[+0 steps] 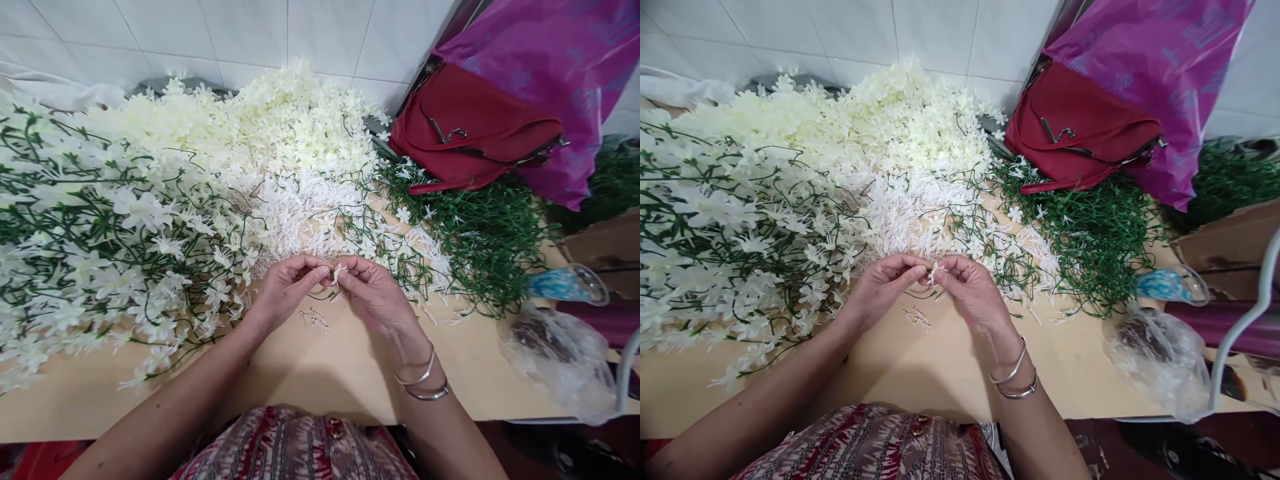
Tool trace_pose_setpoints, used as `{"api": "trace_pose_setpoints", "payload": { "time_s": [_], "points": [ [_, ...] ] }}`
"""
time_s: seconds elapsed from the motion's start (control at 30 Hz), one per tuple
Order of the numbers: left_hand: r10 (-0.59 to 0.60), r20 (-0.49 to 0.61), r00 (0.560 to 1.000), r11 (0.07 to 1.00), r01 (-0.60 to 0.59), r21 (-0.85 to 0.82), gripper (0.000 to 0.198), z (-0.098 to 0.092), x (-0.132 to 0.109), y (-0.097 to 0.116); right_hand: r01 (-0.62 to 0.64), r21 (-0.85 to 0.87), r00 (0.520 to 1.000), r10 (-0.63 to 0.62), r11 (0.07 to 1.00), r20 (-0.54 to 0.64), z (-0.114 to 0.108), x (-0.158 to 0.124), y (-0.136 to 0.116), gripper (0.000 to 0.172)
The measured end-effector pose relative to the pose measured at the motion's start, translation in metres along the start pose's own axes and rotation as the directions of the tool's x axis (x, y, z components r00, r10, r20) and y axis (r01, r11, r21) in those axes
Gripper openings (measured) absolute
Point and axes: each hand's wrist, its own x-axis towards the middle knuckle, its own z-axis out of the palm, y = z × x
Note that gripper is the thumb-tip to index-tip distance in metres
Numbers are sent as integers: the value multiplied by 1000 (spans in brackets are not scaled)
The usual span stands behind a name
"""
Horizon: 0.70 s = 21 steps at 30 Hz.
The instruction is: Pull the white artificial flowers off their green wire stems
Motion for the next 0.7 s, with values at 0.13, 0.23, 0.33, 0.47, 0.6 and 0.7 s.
{"api": "trace_pose_setpoints", "payload": {
  "time_s": [0.13, 0.23, 0.33, 0.47, 0.6, 0.7],
  "points": [
    [-33, 9, 999, 998, 33, -61, 18, -2, 1, -2, -4, 7, 1000, 4, 1000, -31, -1, 1, -2, 31],
    [-13, -3, 1000, 1000, 13, -24, 15, -2, 1, -3, -14, -26, 999, 13, 1000, -48, -1, 0, -4, 33],
    [5, 14, 1000, 1000, -5, 11, 19, -2, 1, -4, -4, -65, 999, 0, 998, -51, -1, 0, -4, 32],
    [-7, 41, 999, 1000, 6, 27, 23, -1, 0, -7, 1, -53, 1000, -3, 999, -31, 0, -1, -4, 30],
    [-23, 77, 997, 1000, 22, 9, 25, -1, 0, -7, -5, -38, 1000, 4, 999, -9, 0, 0, -3, 29],
    [-23, 101, 995, 1000, 25, -15, 26, 0, 0, -5, -2, -34, 1000, 2, 999, -1, 0, 1, -2, 29]
  ]
}}
